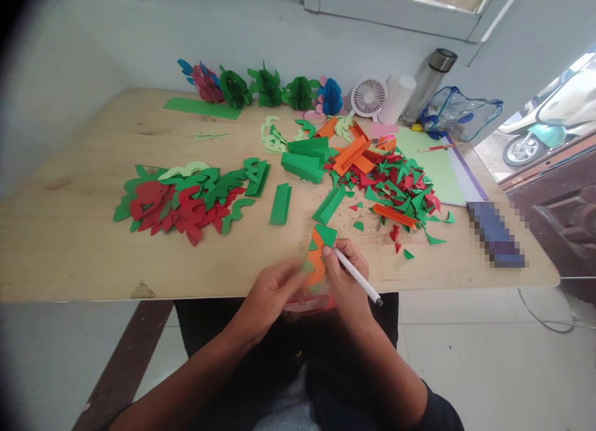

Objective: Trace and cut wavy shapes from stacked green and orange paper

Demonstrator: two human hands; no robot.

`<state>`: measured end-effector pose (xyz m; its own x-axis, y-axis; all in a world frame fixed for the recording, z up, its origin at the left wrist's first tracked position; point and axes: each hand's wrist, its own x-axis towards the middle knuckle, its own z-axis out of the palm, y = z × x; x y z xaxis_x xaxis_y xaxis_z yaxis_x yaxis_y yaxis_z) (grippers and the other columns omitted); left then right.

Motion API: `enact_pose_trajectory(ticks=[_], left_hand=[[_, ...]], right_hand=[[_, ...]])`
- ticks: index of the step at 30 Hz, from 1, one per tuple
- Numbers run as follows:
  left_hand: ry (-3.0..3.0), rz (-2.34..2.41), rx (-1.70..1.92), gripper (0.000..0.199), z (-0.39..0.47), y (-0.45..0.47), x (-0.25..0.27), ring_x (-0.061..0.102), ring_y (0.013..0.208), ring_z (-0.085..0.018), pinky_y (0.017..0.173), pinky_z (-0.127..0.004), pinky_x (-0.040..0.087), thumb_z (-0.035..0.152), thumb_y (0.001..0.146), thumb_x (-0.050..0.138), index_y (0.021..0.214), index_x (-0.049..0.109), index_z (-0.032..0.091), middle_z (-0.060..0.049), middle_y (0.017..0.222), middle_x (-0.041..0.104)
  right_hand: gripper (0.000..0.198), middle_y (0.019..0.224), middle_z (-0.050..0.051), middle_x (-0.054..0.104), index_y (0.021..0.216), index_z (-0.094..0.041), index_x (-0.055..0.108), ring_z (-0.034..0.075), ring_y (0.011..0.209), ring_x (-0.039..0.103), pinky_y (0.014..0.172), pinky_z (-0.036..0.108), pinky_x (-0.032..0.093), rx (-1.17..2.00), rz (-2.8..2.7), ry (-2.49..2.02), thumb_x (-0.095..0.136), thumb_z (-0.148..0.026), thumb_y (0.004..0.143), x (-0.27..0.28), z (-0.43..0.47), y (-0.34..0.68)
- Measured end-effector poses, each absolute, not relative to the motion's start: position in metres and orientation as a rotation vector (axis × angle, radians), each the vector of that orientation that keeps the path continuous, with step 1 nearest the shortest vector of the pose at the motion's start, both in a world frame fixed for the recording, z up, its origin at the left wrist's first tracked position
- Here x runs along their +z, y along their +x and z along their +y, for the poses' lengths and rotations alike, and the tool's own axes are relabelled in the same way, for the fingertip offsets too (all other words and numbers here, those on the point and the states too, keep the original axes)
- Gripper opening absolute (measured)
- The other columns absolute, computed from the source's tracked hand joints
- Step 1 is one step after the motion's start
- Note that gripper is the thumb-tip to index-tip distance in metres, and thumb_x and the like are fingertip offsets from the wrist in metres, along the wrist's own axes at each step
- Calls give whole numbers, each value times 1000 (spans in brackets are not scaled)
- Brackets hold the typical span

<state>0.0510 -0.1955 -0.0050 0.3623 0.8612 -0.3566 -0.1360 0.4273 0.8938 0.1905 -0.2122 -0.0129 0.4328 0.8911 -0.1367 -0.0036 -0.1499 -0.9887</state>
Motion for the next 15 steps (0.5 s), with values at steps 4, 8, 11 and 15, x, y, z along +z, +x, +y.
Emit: enact_pose_trajectory(ticks=[4,8,11,15], left_hand=[[959,1044,919,23,-187,49,-1,69,83,-18,69,-25,56,35,78,71,94,74,18,-6,94,75],[1058,1098,1045,18,-180,50,3,69,83,-17,75,-25,56,31,79,70,92,73,18,-5,91,75],[1131,1130,1089,12,-179,51,3,69,80,-17,75,-25,55,26,79,69,88,73,18,-4,88,75],[1151,1144,1107,8,-179,52,3,69,76,-16,73,-24,55,23,79,67,82,73,19,-3,84,75]], right_hand=[[26,63,-4,51,78,-20,59,11,56,43,52,24,38,1031,-839,-1528,68,-44,80,-14,-215,191],[27,62,-4,49,74,-20,58,10,57,41,53,24,38,1079,-864,-1520,69,-43,77,-11,-216,187],[27,61,-4,49,71,-19,58,10,56,40,53,23,38,1111,-877,-1528,69,-44,75,-7,-216,185],[26,61,-3,50,70,-19,58,11,57,42,53,24,41,1141,-893,-1553,70,-43,73,-3,-215,185]])
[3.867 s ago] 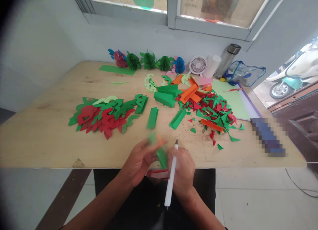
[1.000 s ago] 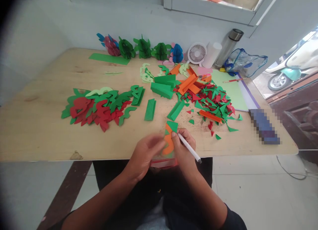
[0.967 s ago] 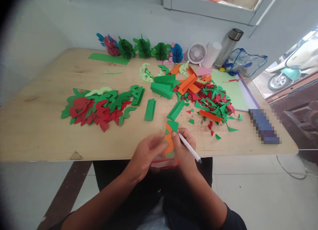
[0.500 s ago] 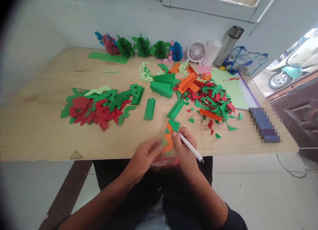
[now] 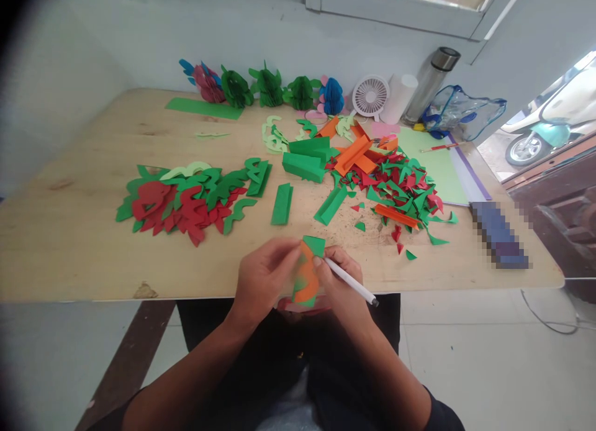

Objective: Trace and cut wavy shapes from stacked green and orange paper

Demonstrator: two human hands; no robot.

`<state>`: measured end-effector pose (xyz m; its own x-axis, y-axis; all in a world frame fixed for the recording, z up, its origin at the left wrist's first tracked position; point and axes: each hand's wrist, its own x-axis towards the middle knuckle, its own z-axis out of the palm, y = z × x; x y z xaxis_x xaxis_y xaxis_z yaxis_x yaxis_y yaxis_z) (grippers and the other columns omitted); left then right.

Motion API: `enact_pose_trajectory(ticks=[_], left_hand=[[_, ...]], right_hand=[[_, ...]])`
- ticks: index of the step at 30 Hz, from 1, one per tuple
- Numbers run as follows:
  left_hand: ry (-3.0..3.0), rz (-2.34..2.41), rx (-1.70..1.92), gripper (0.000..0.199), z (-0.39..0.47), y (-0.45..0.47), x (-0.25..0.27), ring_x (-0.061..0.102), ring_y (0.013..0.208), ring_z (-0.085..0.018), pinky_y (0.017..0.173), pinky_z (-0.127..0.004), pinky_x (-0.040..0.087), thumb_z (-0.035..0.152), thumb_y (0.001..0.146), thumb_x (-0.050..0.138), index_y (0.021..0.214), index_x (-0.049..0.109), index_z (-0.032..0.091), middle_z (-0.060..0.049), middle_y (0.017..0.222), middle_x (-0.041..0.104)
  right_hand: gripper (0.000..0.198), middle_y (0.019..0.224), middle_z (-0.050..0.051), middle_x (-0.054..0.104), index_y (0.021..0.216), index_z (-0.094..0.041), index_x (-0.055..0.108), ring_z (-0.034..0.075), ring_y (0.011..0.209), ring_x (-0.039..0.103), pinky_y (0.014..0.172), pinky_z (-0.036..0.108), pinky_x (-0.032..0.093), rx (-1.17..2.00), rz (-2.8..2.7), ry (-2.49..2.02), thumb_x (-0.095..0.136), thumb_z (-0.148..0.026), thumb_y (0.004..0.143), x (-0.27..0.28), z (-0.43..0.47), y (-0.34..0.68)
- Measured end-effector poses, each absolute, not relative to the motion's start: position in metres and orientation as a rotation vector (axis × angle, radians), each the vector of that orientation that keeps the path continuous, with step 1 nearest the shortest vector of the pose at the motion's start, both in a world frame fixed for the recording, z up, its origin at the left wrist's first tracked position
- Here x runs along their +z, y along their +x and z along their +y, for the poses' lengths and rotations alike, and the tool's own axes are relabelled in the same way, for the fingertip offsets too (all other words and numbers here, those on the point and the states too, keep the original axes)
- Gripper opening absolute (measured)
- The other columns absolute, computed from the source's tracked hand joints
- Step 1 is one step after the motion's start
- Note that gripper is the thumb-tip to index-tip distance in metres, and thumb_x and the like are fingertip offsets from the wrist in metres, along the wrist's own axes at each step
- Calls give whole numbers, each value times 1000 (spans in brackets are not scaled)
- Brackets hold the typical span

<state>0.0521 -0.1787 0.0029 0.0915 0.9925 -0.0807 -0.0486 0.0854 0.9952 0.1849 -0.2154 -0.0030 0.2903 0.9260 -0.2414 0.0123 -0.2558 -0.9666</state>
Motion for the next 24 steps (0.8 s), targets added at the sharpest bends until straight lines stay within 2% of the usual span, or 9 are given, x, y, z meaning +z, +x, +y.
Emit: enact_pose_trajectory(ticks=[7,13,21,24], left_hand=[[1096,1148,1105,6,-176,52,7,70,74,-17,70,-24,55,22,75,69,78,73,19,-2,79,75],[1049,1132,1110,5,-175,53,6,70,75,-17,72,-25,55,20,72,69,76,72,19,-3,80,75],[994,1138,1086,3,-177,54,6,68,70,-17,68,-24,55,19,70,72,73,73,19,-2,74,73],[1021,1157,1098,6,-178,54,6,69,72,-17,69,-25,55,20,71,72,77,75,20,-2,78,74]], right_hand=[[31,60,-3,48,63,-21,51,11,56,42,51,23,42,1129,-980,-1572,66,-44,76,-1,-216,185],[31,57,-4,47,63,-21,51,10,53,44,51,23,42,1139,-1025,-1590,66,-44,76,0,-216,187],[34,49,-4,51,63,-21,54,11,48,47,50,24,40,980,-1030,-1570,62,-47,83,3,-214,185],[35,50,-4,52,62,-21,53,11,49,48,51,24,39,968,-1060,-1601,61,-47,84,2,-214,186]])
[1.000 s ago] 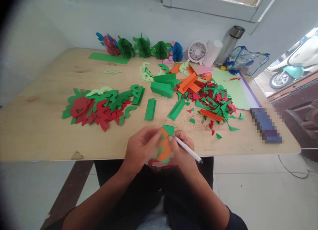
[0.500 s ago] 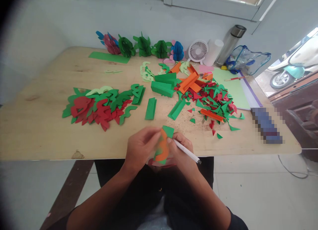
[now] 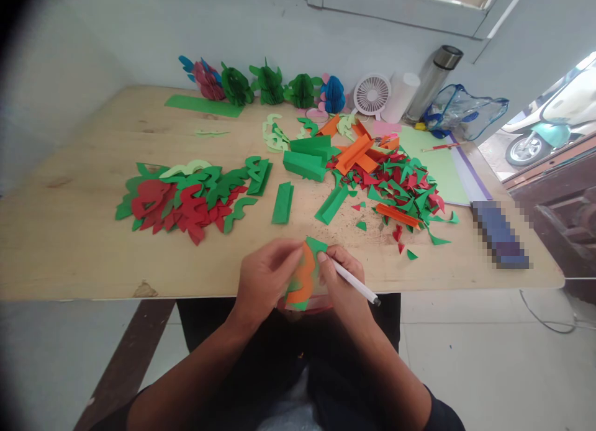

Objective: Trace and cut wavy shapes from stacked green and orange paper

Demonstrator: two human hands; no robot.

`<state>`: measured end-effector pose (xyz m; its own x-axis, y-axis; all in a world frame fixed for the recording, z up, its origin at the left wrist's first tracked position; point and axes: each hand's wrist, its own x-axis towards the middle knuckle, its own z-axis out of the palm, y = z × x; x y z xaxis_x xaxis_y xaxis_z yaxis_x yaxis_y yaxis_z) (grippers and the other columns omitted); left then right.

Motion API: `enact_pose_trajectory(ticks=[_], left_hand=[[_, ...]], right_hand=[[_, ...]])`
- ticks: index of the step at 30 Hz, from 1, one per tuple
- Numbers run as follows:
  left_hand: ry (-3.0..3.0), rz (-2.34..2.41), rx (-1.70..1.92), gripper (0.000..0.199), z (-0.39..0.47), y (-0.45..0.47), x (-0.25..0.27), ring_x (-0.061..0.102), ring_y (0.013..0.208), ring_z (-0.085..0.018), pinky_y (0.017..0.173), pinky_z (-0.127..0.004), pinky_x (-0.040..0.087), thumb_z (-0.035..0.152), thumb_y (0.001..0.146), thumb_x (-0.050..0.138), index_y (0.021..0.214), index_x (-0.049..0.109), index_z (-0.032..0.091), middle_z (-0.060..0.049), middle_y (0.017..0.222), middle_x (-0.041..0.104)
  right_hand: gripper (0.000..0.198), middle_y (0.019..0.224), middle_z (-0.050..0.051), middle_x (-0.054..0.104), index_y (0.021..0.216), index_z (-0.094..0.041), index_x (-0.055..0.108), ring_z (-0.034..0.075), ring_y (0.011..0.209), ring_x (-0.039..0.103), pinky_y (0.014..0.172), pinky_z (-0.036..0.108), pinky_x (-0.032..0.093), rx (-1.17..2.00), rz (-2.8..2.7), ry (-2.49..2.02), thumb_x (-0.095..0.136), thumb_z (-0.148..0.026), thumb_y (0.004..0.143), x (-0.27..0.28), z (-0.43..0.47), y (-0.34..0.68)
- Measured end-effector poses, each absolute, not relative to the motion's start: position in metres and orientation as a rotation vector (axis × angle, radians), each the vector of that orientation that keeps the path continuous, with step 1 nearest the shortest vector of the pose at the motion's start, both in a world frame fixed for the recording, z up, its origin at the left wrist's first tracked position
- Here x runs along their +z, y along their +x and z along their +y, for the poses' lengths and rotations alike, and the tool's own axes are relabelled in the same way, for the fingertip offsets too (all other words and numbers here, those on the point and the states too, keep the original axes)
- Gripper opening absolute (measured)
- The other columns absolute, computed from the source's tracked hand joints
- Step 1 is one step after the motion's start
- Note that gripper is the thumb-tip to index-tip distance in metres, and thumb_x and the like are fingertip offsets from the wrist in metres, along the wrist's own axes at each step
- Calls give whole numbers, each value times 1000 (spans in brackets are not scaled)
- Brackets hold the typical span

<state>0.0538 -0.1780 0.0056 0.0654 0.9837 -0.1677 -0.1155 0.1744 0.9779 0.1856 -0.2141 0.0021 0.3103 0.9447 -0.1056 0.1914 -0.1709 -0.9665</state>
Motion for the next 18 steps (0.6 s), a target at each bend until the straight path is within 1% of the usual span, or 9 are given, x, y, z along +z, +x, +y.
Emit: enact_pose_trajectory(ticks=[6,14,18], left_hand=[[1250,1237,1116,16,-179,53,1,71,74,-18,72,-25,55,20,78,66,89,78,22,-2,85,77],[1277,1269,1122,17,-179,54,2,72,74,-19,72,-26,55,18,77,68,89,79,24,-1,85,78],[1334,1282,1142,18,-179,53,2,72,69,-18,67,-24,55,17,78,68,89,80,23,-2,83,78]], right_hand=[[34,51,-4,52,62,-21,54,11,50,47,51,24,37,977,-1075,-1634,60,-47,84,0,-214,187],[34,50,-4,52,62,-21,53,11,50,46,49,24,35,975,-1089,-1654,60,-48,82,1,-213,186],[34,51,-3,52,60,-21,51,11,50,46,49,24,34,986,-1093,-1673,59,-47,82,2,-214,185]])
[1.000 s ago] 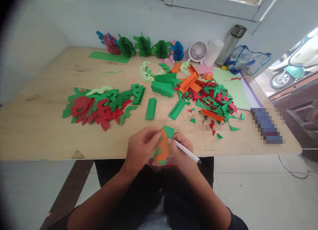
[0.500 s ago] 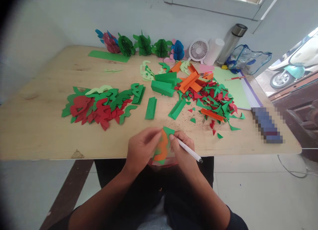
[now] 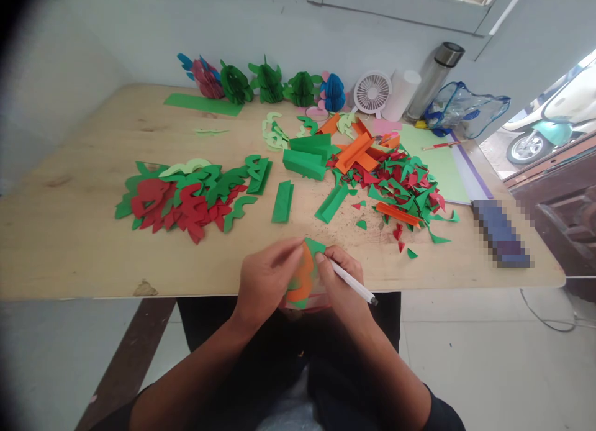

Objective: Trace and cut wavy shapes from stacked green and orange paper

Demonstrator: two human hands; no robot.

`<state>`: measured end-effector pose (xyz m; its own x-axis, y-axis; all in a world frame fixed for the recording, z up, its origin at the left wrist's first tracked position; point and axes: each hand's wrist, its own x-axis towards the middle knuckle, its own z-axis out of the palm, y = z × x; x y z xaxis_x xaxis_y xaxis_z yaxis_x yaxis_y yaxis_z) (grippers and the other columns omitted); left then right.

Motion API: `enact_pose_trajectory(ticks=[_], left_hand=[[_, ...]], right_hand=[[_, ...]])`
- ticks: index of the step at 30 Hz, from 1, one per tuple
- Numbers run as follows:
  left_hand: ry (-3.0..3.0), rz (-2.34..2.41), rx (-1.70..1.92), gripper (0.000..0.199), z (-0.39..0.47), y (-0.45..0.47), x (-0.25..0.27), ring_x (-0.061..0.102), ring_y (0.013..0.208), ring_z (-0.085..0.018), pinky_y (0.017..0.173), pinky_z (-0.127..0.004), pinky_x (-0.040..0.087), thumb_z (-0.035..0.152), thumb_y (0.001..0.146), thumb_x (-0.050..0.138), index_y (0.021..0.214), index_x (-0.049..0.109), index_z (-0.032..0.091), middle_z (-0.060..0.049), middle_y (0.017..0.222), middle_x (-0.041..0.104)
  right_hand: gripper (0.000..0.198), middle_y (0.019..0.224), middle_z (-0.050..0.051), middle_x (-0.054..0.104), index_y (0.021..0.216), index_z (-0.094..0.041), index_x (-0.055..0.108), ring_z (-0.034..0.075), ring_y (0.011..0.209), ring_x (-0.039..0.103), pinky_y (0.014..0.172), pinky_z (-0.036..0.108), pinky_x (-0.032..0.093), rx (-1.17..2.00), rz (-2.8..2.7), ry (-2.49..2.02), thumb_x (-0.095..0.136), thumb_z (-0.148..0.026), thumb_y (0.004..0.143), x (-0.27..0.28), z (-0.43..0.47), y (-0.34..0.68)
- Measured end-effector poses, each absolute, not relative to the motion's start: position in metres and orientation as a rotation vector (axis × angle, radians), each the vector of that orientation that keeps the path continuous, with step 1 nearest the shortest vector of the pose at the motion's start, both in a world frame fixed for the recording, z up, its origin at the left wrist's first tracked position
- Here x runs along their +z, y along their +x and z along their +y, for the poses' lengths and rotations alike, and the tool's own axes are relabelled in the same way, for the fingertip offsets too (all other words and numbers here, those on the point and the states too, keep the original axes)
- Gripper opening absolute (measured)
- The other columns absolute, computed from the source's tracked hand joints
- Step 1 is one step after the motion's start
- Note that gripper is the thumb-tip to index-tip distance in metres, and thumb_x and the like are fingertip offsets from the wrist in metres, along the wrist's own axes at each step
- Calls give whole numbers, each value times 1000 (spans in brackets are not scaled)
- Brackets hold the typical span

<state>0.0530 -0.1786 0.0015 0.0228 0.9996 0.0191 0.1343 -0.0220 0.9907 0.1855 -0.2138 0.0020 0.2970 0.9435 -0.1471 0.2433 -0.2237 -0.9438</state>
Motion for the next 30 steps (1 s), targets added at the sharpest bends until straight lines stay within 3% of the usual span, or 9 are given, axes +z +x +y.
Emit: enact_pose_trajectory(ticks=[10,21,30], left_hand=[[1598,1317,1135,23,-178,51,-5,73,71,-16,67,-23,58,23,86,57,97,77,18,-4,87,78],[1111,1201,1005,16,-167,48,-1,73,73,-18,66,-24,60,22,72,67,82,77,15,-5,79,78],[897,1196,924,10,-165,47,5,65,60,-13,54,-18,52,23,66,71,68,75,14,-3,65,72]], right_hand=[[34,51,-3,53,59,-22,50,11,50,47,51,24,34,987,-1153,-1725,56,-47,81,3,-213,187],[33,51,-4,51,59,-22,50,11,51,46,51,24,34,1004,-1247,-1727,55,-45,82,5,-211,191],[32,52,-3,52,60,-22,50,12,52,47,53,25,34,1027,-1299,-1714,55,-44,82,8,-208,193]])
